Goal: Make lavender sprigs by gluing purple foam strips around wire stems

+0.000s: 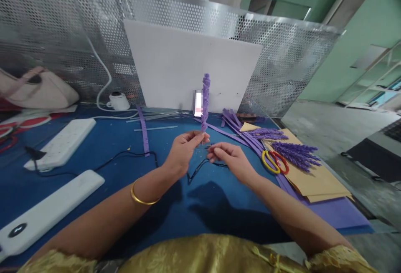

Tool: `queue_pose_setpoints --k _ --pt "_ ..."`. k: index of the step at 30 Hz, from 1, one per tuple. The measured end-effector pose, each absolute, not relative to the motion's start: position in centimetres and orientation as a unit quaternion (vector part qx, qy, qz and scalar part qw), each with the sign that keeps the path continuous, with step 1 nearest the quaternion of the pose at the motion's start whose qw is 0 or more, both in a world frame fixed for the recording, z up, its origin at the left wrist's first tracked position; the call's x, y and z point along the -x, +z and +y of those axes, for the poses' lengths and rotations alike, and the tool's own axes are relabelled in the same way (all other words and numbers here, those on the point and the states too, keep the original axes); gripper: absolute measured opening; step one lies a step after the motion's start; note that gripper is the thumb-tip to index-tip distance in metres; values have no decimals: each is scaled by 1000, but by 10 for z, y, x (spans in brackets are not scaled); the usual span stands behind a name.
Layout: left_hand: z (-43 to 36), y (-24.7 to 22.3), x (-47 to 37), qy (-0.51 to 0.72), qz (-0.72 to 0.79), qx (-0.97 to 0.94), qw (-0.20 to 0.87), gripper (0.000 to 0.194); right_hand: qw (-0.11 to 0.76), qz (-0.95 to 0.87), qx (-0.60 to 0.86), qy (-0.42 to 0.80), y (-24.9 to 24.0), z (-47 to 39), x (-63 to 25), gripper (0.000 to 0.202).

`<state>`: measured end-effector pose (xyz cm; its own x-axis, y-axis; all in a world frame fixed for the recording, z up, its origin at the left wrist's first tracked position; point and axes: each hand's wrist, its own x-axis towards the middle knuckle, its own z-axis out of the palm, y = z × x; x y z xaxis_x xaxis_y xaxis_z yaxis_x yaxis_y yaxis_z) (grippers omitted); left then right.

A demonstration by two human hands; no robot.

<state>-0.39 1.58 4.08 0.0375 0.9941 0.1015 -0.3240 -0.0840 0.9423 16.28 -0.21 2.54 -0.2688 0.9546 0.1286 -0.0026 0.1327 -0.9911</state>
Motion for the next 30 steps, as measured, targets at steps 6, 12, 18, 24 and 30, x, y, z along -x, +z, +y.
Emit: queue_pose_setpoints --k 6,12,18,24,30 --pt "9 27 -11 574 350 -439 596 19 486 -596 379 515 1 -32 -154 20" --pt "-4 36 -1 545 359 -454 607 35 510 -590 352 518 4 -30 -151 20" --pt "-5 25 14 561 369 -429 604 38 509 -579 355 529 -6 -26 -145 26" --pt "1 3 18 550 407 -415 600 35 475 -574 378 549 -30 -31 -144 24" --pt "-4 -4 13 546 439 -412 583 30 439 -631 380 514 -46 -37 -144 17"
